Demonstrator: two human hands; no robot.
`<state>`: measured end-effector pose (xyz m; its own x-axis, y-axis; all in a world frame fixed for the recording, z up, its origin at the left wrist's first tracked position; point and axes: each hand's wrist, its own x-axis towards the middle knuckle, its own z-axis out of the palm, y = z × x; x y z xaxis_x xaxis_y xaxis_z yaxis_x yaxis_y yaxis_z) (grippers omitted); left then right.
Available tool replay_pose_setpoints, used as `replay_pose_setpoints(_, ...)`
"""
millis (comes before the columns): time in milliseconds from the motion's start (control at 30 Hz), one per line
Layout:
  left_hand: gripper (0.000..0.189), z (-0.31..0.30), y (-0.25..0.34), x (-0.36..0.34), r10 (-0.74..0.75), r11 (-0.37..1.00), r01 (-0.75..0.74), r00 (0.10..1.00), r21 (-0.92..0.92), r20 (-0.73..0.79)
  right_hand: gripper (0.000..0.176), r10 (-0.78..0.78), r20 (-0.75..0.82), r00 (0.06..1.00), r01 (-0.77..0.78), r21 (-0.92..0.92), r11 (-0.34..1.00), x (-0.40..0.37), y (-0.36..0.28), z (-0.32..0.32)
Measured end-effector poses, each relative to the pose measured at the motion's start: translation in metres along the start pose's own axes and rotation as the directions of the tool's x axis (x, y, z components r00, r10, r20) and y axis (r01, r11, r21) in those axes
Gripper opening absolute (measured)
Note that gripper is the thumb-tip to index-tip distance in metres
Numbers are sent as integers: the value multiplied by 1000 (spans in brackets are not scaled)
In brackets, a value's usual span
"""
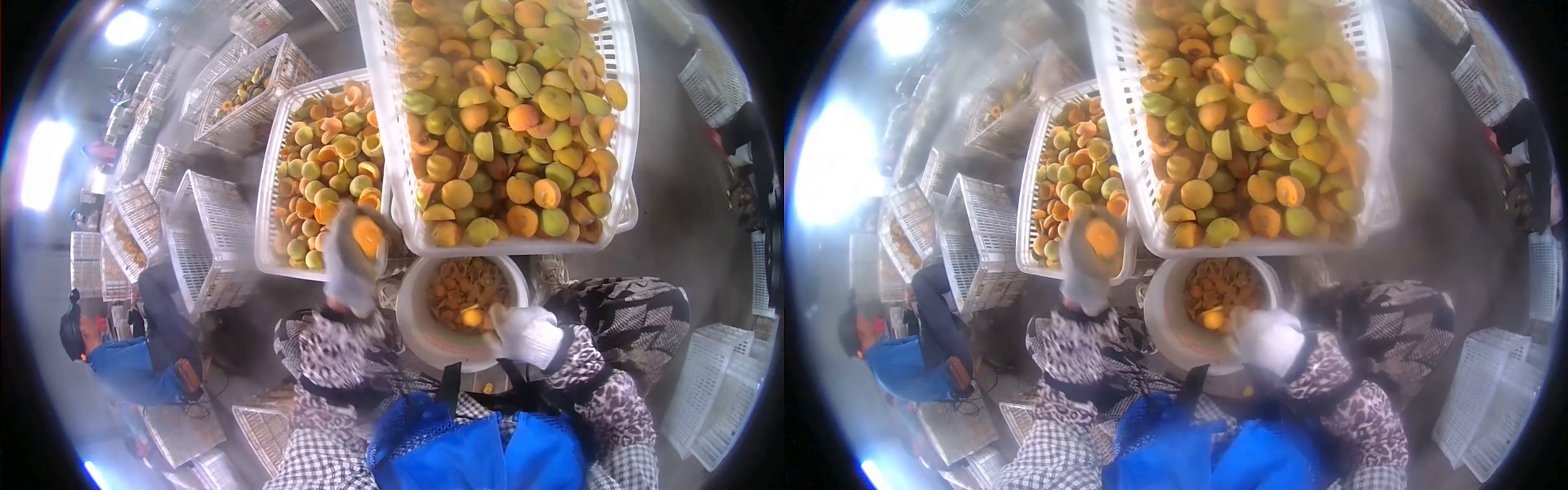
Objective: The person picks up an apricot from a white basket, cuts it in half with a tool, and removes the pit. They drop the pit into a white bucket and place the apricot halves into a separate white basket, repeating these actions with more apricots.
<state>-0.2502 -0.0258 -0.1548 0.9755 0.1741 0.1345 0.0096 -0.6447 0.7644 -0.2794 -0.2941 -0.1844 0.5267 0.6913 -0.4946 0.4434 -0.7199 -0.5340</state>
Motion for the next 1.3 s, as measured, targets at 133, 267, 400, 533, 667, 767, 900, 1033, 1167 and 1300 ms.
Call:
replay_pose_setpoints(133,31,13,-45,59,-399,916,345,833,-203,-385,21,149,-135,980,-177,-232,957,8,32,45)
replay_pose_setpoints(267,24,47,-26,55,337,941,-326,906,89,-254,20,322,-93,942,-313,101,945,-1,21,21)
replay_pose_setpoints(400,38,98,25,58,338,567,-425,901,705,271,25,452,475,755,-422,-175,889,3,19,3)
replay_pose_setpoints(533,44,104,11,56,234,775,-305,952,554,198,28,249,-311,917,-351,-335,874,-32,22,17)
replay_pose_setpoints(667,45,69,47,38,-168,678,308,949,-667,267,33,360,-428,829,-118,495,861,-36,6,-24)
replay_pose_setpoints(767,45,54,67,19,-187,36,510,848,-859,496,24,161,-861,482,274,323,906,-27,-6,-33)
replay_pose_setpoints(900,47,64,80,9,-19,-127,547,833,-827,554,24,65,-878,474,267,214,940,-23,-9,-41)
replay_pose_setpoints(1033,44,67,98,-1,-87,34,496,866,-868,492,25,212,-721,660,179,425,887,-23,-18,-49)
replay_pose_setpoints(1167,37,70,87,-1,-48,-46,507,859,-861,509,28,302,-601,740,56,503,863,-22,-28,-53)
replay_pose_setpoints(1300,35,68,95,-6,-198,31,490,857,-871,476,28,240,-640,730,6,358,934,-13,-23,-41)
